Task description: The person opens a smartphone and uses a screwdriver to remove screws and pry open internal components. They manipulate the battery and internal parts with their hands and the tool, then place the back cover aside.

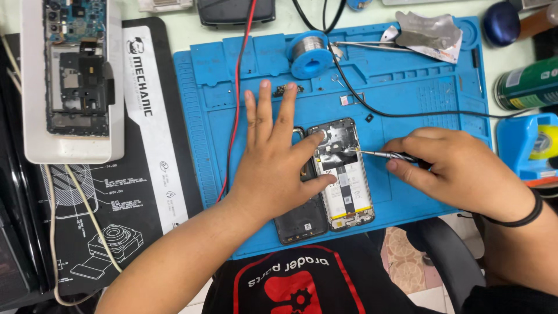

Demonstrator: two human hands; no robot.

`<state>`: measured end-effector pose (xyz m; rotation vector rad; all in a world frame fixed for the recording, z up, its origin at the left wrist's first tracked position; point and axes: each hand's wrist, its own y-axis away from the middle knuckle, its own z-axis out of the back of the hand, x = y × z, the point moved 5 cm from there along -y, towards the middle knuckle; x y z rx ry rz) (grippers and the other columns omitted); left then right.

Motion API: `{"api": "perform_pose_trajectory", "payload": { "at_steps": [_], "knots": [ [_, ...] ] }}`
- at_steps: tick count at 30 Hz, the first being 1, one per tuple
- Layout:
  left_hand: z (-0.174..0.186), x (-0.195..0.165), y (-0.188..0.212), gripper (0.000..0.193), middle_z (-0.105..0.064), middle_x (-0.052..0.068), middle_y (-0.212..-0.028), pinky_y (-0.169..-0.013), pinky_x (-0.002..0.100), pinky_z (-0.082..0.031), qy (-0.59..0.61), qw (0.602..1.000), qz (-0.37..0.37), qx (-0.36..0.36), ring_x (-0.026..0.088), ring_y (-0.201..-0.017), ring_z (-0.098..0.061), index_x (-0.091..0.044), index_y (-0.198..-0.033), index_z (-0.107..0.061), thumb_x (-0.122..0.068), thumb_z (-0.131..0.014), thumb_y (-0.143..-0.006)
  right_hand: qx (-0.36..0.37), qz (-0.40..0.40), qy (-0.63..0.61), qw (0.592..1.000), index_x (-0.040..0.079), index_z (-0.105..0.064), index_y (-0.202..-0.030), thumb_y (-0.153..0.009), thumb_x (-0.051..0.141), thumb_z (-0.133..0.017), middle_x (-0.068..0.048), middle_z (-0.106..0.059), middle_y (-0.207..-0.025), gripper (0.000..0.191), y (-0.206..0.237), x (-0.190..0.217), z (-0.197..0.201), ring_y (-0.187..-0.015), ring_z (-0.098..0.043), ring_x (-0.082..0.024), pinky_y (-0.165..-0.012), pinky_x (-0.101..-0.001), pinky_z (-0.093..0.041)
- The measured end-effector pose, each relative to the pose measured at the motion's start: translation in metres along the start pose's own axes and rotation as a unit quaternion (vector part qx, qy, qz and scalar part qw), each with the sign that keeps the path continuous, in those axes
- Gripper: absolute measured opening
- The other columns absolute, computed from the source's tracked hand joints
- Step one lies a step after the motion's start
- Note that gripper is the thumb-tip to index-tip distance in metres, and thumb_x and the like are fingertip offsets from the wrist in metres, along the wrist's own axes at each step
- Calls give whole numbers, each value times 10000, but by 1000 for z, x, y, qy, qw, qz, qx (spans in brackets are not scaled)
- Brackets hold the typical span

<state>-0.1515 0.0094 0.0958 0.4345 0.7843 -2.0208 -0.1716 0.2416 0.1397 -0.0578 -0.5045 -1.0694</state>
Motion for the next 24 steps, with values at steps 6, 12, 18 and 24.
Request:
{"api": "perform_pose_trajectory", "payload": {
  "at_steps": [6,12,18,24],
  "knots": [
    [-8,-6,-6,406,-252,272,-1655,-1257,754,-57,-38,999,-23,-25,565,-1545,-69,-91,-1096,-815,-417,-854,-856,-33,-24,-61,997,81,-760,-1052,-810,205,-746,-82,-669,-712,273,16,-13,-9,-604,-663,-229,-522,-335,-511],
    [-19,-14,-9,211,-301,231,-1636,-1244,775,-53,-63,997,-45,-10,576,-1534,-103,-102,-888,-776,-307,-807,-933,-46,-52,-50,996,77,-758,-1063,-811,213,-752,-87,-681,-723,286,30,-22,-8,-597,-669,-227,-521,-336,-507],
    [-23,-21,-11,132,-291,279,-1625,-1261,773,-49,-50,998,-39,-15,594,-1541,-84,-134,-1080,-796,-180,-736,-971,-59,4,-108,992,108,-762,-1129,-817,221,-778,-73,-684,-731,333,24,-16,-23,-627,-680,-215,-552,-325,-511],
    [-19,-29,-16,133,-286,280,-1617,-1236,775,-28,-23,998,-51,-5,584,-1526,-77,-143,-998,-807,-208,-755,-894,-62,44,-150,986,126,-734,-1246,-830,210,-784,-63,-641,-701,427,12,-17,-41,-613,-623,-201,-543,-332,-476]
  ]
}}
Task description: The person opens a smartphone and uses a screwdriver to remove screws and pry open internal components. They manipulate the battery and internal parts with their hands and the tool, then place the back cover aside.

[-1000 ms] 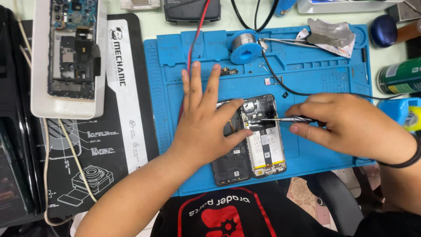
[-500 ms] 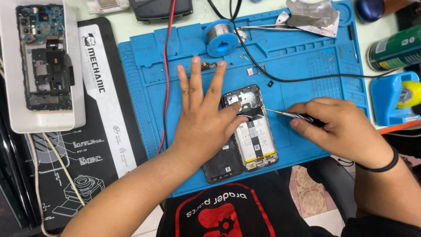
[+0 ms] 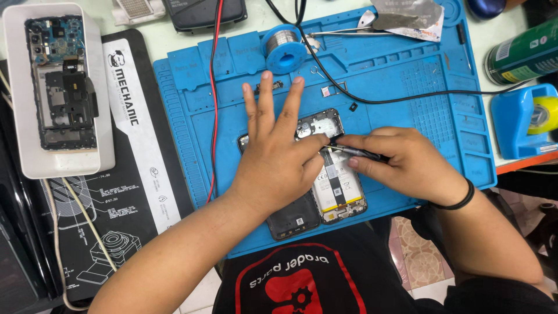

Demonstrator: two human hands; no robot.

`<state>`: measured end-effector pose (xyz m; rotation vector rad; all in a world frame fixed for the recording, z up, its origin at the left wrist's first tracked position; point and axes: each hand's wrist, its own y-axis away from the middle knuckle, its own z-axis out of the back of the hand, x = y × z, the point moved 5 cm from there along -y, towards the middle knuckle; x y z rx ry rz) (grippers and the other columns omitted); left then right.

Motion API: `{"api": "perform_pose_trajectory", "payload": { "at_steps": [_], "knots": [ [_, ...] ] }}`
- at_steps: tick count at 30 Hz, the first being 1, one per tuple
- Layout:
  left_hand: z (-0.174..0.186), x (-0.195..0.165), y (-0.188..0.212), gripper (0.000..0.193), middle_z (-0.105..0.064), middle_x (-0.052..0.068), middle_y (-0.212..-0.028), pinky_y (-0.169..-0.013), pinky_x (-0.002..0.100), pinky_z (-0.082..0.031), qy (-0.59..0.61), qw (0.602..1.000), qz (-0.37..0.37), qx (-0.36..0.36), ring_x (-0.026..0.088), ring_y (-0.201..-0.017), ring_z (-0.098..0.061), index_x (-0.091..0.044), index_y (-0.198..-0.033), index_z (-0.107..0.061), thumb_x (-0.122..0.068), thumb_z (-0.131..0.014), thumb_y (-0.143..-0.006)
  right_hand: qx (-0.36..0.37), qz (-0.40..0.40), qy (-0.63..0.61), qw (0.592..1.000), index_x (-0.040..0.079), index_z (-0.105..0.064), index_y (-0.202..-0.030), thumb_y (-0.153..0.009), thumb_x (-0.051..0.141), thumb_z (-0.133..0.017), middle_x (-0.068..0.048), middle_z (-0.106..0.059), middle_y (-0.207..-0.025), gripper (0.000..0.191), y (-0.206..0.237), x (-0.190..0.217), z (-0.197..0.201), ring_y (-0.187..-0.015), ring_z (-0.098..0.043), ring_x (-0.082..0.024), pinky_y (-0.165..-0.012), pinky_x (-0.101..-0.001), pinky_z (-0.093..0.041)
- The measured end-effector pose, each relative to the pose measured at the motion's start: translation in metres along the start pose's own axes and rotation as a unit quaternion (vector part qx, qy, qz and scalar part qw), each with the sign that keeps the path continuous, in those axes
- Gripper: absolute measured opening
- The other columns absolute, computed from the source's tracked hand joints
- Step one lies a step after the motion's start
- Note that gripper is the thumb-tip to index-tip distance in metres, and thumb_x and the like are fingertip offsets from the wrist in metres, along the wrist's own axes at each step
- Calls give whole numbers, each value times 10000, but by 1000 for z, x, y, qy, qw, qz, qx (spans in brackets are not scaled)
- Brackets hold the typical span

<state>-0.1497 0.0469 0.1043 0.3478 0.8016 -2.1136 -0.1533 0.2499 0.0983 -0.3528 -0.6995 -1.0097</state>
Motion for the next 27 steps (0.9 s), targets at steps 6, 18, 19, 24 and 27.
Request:
{"api": "perform_pose_trajectory", "payload": {
  "at_steps": [6,18,19,24,27],
  "knots": [
    [2,7,-5,236,-293,285,-1613,-1211,775,-2,7,999,20,26,588,-1512,-69,-69,-873,-795,-301,-774,-905,-15,-49,-43,998,105,-694,-1314,-886,178,-712,-49,-598,-666,434,3,-5,9,-580,-593,-186,-545,-313,-467],
    [-1,14,-10,214,-334,288,-1588,-1232,727,-42,-3,998,53,21,580,-1508,-91,-86,-971,-823,-288,-770,-926,-80,-70,131,986,133,-784,-1129,-881,156,-699,-95,-621,-704,263,28,20,20,-645,-635,-289,-567,-401,-495],
    [0,13,-10,211,-357,279,-1581,-1236,721,-47,-3,998,53,23,573,-1510,-97,-87,-970,-821,-288,-769,-927,-82,-73,132,985,138,-784,-1131,-879,161,-701,-94,-627,-712,267,27,20,18,-645,-637,-291,-565,-402,-499],
    [-1,11,-13,174,-568,196,-1448,-1253,669,-93,-4,999,44,30,513,-1512,-196,-89,-943,-807,-252,-751,-923,-97,-80,151,980,162,-786,-1148,-878,170,-710,-88,-631,-720,281,25,21,12,-649,-643,-294,-557,-406,-507],
    [-3,11,-15,157,-699,144,-1242,-1270,633,-132,7,998,36,42,453,-1491,-330,-68,-918,-793,-216,-740,-930,-111,-80,157,978,168,-787,-1148,-876,171,-713,-79,-623,-719,282,26,24,11,-630,-638,-287,-546,-401,-505]
  ]
}}
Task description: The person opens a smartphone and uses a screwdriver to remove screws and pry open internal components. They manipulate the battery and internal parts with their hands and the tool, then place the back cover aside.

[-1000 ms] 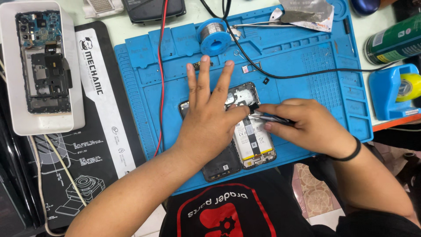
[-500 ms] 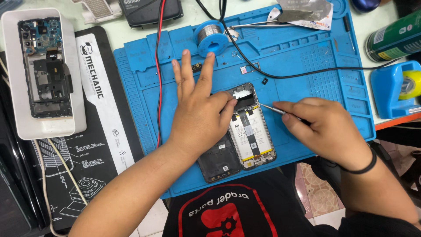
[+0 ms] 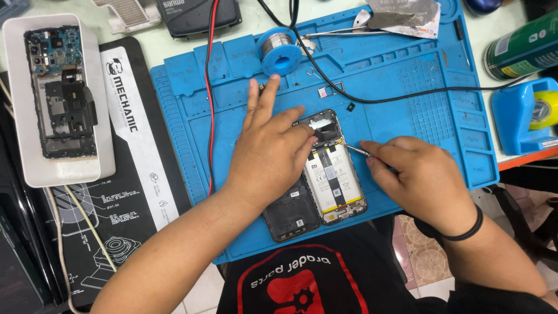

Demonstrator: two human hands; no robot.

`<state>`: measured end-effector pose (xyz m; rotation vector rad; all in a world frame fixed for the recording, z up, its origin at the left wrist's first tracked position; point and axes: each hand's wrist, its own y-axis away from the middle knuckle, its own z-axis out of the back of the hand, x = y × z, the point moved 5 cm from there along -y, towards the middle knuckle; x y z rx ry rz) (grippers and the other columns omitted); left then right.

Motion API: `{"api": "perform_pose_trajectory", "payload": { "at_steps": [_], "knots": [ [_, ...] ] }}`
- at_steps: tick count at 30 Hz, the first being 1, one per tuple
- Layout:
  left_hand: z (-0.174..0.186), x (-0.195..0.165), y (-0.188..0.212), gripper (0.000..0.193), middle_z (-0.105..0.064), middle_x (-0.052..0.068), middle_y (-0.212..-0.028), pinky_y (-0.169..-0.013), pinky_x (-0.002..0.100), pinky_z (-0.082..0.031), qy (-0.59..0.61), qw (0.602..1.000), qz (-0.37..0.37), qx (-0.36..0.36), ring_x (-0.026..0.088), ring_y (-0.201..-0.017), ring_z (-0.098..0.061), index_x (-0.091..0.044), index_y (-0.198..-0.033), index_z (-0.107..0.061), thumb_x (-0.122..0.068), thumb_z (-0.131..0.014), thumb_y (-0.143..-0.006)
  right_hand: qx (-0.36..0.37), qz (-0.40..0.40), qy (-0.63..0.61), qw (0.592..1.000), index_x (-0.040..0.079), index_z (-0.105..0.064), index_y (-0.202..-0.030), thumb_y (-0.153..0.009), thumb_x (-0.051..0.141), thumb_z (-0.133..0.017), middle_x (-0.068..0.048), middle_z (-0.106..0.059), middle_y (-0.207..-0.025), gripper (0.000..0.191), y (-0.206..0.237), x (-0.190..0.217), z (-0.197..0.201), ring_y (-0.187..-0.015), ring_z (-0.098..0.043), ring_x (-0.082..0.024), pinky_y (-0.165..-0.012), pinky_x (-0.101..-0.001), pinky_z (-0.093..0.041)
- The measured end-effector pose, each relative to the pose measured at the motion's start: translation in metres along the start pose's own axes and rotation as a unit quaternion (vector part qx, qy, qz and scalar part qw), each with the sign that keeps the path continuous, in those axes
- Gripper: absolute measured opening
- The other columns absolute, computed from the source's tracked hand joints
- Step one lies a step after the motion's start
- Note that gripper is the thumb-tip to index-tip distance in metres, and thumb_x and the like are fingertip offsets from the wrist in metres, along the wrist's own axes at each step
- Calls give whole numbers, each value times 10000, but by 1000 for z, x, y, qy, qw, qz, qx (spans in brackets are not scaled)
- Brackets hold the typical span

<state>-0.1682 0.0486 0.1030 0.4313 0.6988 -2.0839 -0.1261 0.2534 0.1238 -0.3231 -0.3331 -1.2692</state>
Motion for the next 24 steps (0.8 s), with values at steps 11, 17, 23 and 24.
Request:
{"api": "perform_pose_trajectory", "payload": {
  "at_steps": [11,17,23,24],
  "knots": [
    [-2,-2,-4,137,-740,126,-1092,-1257,622,-167,11,1000,-8,-1,454,-1421,-428,-44,-908,-789,-173,-744,-902,27,68,146,987,182,-815,-1049,-853,221,-724,-38,-620,-676,219,-15,15,21,-565,-637,-269,-469,-397,-485],
    [0,2,-3,146,-742,125,-1083,-1258,622,-163,20,1000,-5,2,456,-1422,-428,-37,-900,-786,-178,-748,-908,21,62,109,992,184,-815,-1059,-858,205,-721,-53,-610,-675,222,-13,22,10,-563,-630,-274,-476,-397,-486],
    [-1,0,-4,159,-746,122,-1087,-1263,619,-156,10,1000,-6,10,453,-1424,-431,-42,-916,-794,-192,-739,-919,-15,37,62,997,147,-801,-1086,-858,159,-725,-69,-611,-698,241,-2,18,-2,-576,-624,-290,-496,-410,-492],
    [-1,0,-4,162,-747,120,-1087,-1264,619,-153,8,1000,-5,12,452,-1426,-431,-46,-921,-797,-197,-737,-922,-22,33,51,998,135,-796,-1105,-854,147,-725,-71,-611,-703,261,0,18,-4,-575,-622,-288,-500,-408,-497]
  ]
}}
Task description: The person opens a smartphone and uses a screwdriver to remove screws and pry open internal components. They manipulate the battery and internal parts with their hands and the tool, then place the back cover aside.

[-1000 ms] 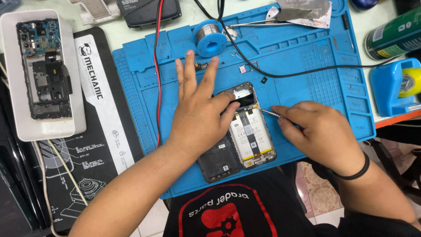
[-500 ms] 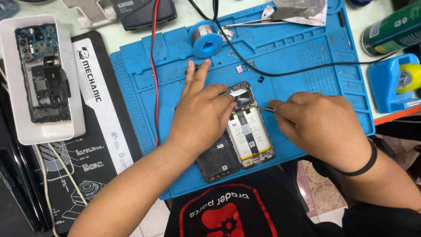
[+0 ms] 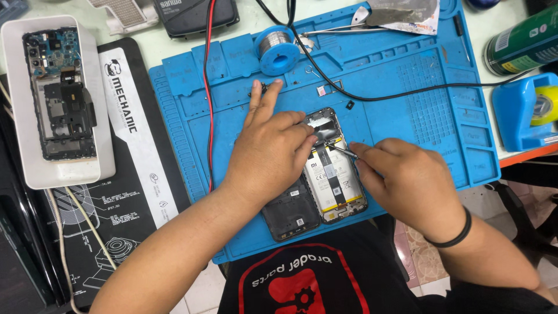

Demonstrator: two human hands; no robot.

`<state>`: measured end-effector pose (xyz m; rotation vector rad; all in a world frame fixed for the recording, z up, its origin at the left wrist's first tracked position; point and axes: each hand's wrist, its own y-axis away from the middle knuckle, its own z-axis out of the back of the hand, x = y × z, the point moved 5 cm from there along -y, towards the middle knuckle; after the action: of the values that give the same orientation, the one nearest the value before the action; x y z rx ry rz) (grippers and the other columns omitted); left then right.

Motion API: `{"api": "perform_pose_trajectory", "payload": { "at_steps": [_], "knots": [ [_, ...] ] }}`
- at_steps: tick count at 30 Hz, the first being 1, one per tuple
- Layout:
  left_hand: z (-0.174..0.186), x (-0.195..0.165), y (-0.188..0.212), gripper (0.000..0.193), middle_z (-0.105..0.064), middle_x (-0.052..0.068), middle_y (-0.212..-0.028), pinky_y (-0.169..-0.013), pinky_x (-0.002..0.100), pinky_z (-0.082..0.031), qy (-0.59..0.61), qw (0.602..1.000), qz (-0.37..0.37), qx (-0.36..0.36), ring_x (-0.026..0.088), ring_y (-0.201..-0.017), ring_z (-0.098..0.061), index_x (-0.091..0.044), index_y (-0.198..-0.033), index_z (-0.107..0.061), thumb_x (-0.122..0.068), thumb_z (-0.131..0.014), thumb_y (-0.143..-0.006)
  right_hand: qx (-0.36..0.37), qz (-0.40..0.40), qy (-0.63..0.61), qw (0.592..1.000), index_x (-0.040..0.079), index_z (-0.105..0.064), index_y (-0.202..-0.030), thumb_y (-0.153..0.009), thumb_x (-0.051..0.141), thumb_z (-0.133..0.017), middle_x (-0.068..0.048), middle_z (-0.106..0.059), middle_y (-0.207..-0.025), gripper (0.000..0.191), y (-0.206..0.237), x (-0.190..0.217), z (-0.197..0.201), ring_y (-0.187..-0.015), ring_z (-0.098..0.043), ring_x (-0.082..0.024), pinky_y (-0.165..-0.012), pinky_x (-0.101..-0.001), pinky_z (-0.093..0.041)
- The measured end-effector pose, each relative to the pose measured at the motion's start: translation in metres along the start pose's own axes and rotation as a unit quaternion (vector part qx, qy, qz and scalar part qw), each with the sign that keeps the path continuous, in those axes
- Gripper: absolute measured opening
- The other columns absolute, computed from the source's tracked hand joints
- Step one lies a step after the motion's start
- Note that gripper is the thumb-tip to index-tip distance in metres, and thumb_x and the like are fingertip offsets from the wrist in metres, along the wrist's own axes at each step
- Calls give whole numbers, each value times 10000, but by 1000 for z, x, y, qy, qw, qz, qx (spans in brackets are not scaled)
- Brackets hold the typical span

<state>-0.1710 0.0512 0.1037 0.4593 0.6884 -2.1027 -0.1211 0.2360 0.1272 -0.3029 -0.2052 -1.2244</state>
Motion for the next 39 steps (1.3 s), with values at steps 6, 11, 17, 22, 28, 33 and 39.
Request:
{"api": "perform_pose_trajectory", "payload": {
  "at_steps": [6,11,17,22,28,33,39],
  "knots": [
    [0,-2,-2,208,-750,134,-1077,-1243,615,-137,-3,1000,-11,22,464,-1412,-426,-58,-902,-809,-257,-748,-900,-39,-41,-52,997,96,-772,-1131,-873,118,-728,-79,-644,-768,263,15,-1,-16,-625,-637,-281,-542,-394,-507],
    [-2,-4,-7,222,-746,145,-1087,-1255,578,-169,-15,999,-20,41,426,-1407,-448,-59,-922,-811,-270,-746,-903,-89,-47,-67,993,87,-764,-1163,-888,100,-743,-77,-651,-843,276,26,0,-25,-672,-642,-262,-590,-375,-516],
    [-4,-6,-11,233,-743,161,-1067,-1228,554,-259,-37,996,-55,62,415,-1338,-511,-59,-969,-790,-260,-760,-855,-94,-62,-66,991,96,-772,-1168,-879,100,-757,-66,-644,-841,290,30,-2,-27,-664,-636,-242,-588,-365,-515],
    [-8,-14,-14,531,-722,195,-939,-1131,567,-394,-80,989,-101,74,421,-1090,-637,-24,-1305,-635,-171,-737,-805,-92,-68,-79,990,94,-771,-1169,-878,95,-752,-69,-656,-861,291,32,-2,-25,-675,-645,-238,-588,-357,-518],
    [-21,-22,-24,628,-701,181,-744,-1006,564,-492,-187,958,-160,150,381,-767,-693,-13,-1417,-523,-98,-657,-810,-79,-74,-105,989,79,-767,-1156,-873,88,-742,-80,-667,-842,285,34,-5,-23,-668,-653,-246,-583,-360,-520],
    [-19,-31,-33,668,-710,128,-690,-924,530,-531,-191,947,-173,192,354,-669,-698,-7,-1427,-498,-79,-654,-782,-65,-80,-117,988,71,-774,-1151,-864,82,-742,-90,-668,-821,288,36,-11,-18,-656,-653,-253,-578,-369,-516],
    [-22,-43,-44,690,-712,145,-724,-829,509,-544,-196,956,-97,195,358,-715,-711,11,-1427,-471,-119,-703,-790,-87,-87,-102,987,72,-773,-1136,-869,90,-749,-85,-668,-831,268,37,-18,-10,-678,-661,-234,-585,-349,-520]
  ]
}}
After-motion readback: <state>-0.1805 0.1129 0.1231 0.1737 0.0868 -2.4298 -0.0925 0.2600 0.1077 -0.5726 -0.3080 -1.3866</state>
